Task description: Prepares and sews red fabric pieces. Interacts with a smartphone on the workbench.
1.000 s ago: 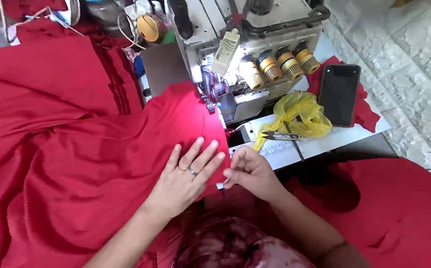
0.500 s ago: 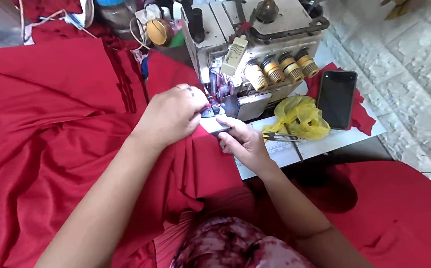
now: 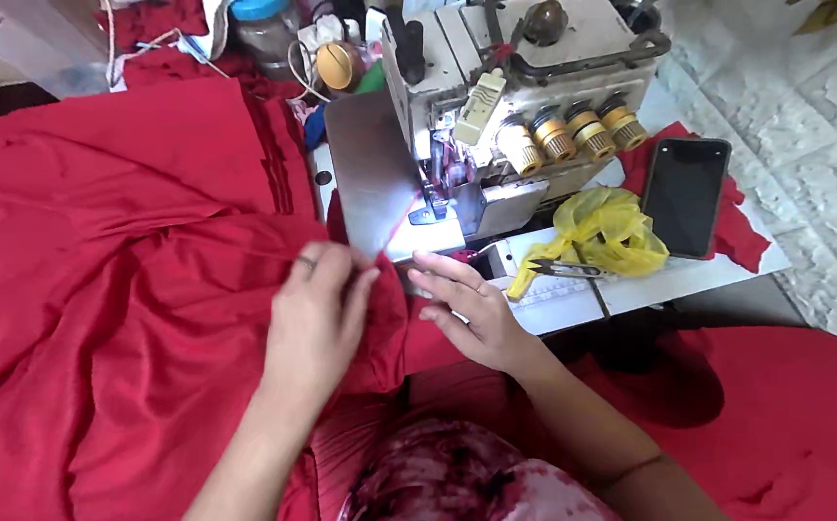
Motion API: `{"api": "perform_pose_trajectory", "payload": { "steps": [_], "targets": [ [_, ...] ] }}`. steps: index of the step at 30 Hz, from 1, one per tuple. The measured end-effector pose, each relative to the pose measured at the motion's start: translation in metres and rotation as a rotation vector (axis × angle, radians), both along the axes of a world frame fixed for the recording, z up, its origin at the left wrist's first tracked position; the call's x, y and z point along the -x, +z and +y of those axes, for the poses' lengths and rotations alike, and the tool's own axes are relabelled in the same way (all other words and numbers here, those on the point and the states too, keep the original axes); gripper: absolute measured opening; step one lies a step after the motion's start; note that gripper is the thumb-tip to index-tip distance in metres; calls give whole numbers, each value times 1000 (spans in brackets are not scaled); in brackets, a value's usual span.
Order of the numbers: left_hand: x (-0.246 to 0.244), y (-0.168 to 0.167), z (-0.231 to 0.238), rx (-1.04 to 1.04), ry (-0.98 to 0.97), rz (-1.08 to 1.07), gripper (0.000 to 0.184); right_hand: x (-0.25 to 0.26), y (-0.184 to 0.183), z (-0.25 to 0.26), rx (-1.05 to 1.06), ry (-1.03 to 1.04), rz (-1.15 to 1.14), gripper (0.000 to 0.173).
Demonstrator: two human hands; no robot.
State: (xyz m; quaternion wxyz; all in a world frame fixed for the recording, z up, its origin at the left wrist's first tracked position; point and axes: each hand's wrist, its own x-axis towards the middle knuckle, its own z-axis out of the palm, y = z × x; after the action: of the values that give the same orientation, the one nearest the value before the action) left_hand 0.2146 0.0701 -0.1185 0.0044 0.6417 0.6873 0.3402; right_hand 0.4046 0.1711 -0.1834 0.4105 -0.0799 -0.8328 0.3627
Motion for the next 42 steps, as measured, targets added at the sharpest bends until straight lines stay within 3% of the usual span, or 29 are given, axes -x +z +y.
{"api": "perform_pose_trajectory", "payload": {
  "steps": [2, 4, 6, 10, 15, 18, 21, 24, 27, 29, 32, 34, 38, 42],
  "targets": [
    [-17, -8, -9, 16, -94, -62, 22, -1, 4, 6, -47, 38, -52, 34],
    [-26, -10, -4, 36, -170, -75, 21, -5, 11, 18, -65, 17, -67, 26],
    [-27, -6, 15, 28, -210, -38, 19, -11, 16, 35, -61, -89, -49, 14],
    [-32, 7, 57, 41, -253, -21, 12, -16, 26, 59, 1, -255, -35, 15],
    [-24, 36, 65, 71, -322, 46, 11, -15, 27, 24, 152, -327, 108, 15],
    [-7, 67, 51, 40, -348, 151, 14, 5, 15, -31, 375, -56, 41, 14],
    [27, 104, 30, -12, -247, 224, 21, 29, 3, -69, 482, 275, -368, 45],
    [98, 122, -6, -61, -42, 271, 26, 42, -7, -83, 435, 431, -548, 36],
    [216, 87, -68, -13, 212, 351, 30, 39, -12, -80, 419, 485, -506, 31],
    [231, 61, -109, 99, 421, 209, 35, 32, -14, -74, 497, 516, -480, 28],
    [206, 31, -140, 271, 553, 42, 38, 21, -18, -69, 567, 541, -445, 24],
    [184, 14, -141, 177, 554, 29, 39, 15, -20, -68, 518, 527, -389, 27],
    [136, 7, -107, -29, 357, 65, 27, 21, -12, -74, 628, 478, -226, 18],
    [112, 5, -57, 196, 360, 53, 36, 41, 0, -83, 891, 420, -81, 15]
  ]
}}
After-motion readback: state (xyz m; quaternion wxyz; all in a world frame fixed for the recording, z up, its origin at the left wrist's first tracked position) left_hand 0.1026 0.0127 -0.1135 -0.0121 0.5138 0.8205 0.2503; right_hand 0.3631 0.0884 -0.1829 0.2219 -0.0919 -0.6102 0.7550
